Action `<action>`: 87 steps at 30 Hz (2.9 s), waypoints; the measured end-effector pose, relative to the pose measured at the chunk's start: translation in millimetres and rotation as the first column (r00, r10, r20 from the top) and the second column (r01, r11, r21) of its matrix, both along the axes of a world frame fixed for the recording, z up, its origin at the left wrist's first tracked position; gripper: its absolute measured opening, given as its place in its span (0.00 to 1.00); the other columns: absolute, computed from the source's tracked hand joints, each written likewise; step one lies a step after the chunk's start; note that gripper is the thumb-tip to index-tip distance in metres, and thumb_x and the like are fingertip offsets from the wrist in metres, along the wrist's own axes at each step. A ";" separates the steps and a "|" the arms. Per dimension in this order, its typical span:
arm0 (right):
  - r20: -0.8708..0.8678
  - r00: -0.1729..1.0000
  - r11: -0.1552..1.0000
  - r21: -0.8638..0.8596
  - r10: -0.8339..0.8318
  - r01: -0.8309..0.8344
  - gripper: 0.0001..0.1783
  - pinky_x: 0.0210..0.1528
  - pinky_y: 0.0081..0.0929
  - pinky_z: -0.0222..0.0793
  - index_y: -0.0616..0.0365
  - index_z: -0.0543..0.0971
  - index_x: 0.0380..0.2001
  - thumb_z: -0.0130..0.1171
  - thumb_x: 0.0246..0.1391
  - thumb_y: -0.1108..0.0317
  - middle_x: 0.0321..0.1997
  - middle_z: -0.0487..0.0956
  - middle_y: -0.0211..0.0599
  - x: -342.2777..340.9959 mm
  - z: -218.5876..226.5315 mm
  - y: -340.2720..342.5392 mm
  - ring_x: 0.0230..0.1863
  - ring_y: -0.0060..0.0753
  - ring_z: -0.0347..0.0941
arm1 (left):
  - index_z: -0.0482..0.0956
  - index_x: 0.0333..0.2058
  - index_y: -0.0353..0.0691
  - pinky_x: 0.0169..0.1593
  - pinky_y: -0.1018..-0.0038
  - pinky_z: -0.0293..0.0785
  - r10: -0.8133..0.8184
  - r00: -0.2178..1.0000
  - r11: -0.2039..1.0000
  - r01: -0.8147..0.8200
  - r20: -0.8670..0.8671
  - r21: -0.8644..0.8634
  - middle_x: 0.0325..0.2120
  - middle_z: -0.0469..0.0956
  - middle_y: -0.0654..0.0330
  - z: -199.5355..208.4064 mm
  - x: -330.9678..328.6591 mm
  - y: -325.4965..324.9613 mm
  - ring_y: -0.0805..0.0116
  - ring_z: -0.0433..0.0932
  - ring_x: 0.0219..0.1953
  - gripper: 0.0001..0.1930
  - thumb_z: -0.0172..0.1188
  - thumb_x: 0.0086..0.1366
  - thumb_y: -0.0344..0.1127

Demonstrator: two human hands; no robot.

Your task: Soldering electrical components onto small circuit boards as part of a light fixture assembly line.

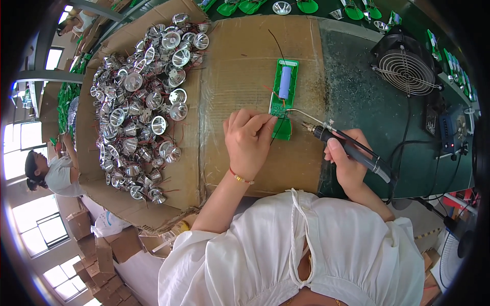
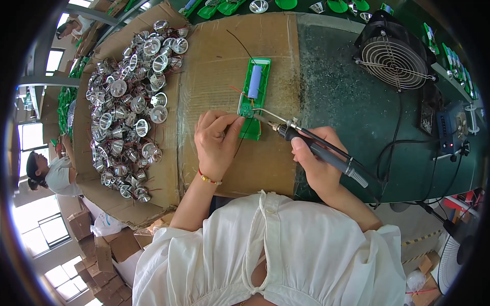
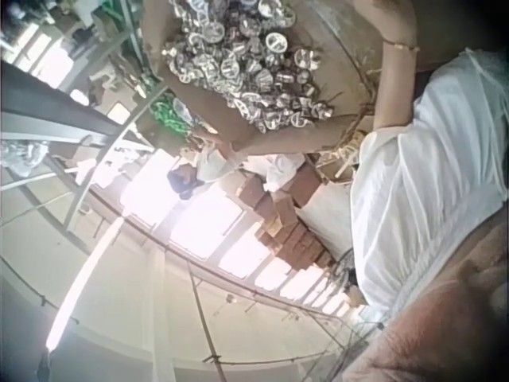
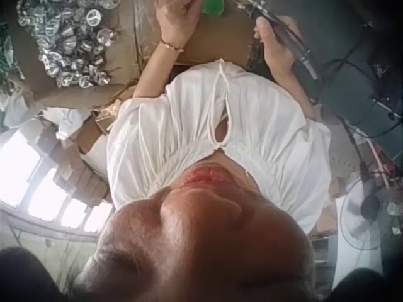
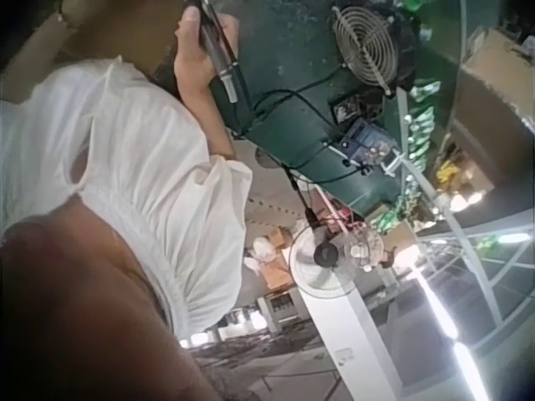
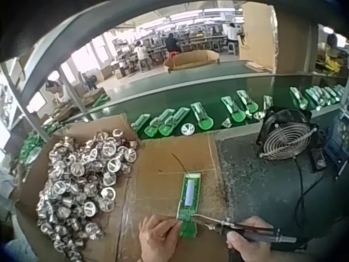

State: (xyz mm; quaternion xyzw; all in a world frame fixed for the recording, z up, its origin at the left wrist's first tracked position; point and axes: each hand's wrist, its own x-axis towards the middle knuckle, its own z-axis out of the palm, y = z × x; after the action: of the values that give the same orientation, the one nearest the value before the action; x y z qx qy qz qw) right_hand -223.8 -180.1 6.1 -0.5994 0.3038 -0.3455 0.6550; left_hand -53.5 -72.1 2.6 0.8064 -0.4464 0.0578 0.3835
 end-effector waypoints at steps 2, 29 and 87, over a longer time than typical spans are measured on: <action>-0.022 1.000 1.000 -0.017 0.019 -0.020 0.09 0.21 0.16 0.67 0.65 0.70 0.28 0.59 0.48 0.72 0.20 0.75 0.35 3.6 0.0 -0.4 0.19 0.18 0.70 | 0.79 0.24 0.39 0.33 0.72 0.65 0.004 1.000 1.000 -0.004 -0.020 -0.004 0.22 0.74 0.62 -2.2 -0.2 -1.0 0.65 0.70 0.27 0.03 0.63 0.49 0.30; -0.030 0.999 0.989 0.143 0.043 -0.038 0.09 0.19 0.15 0.64 0.64 0.70 0.29 0.58 0.49 0.71 0.19 0.74 0.36 14.5 -4.7 -4.1 0.17 0.18 0.68 | 0.76 0.18 0.43 0.34 0.70 0.60 0.050 0.998 0.998 -0.051 0.036 0.030 0.19 0.68 0.66 -5.4 -1.3 -8.0 0.67 0.69 0.25 0.06 0.64 0.48 0.33; -0.125 0.973 0.979 0.024 -0.197 0.201 0.10 0.22 0.17 0.68 0.63 0.70 0.28 0.61 0.44 0.74 0.19 0.76 0.34 -41.0 -34.7 -48.4 0.19 0.18 0.72 | 0.75 0.38 0.49 0.50 0.57 0.62 -0.112 0.961 0.914 0.000 0.252 0.406 0.55 0.58 0.57 -21.0 219.0 -236.6 0.52 0.64 0.50 0.13 0.54 0.56 0.47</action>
State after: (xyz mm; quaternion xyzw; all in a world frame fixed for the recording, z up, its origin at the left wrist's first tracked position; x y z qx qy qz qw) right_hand -264.8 -228.4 -28.6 -0.5740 0.4078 -0.3666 0.6081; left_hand 165.5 -308.7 -18.5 0.8391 -0.5200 0.0632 0.1465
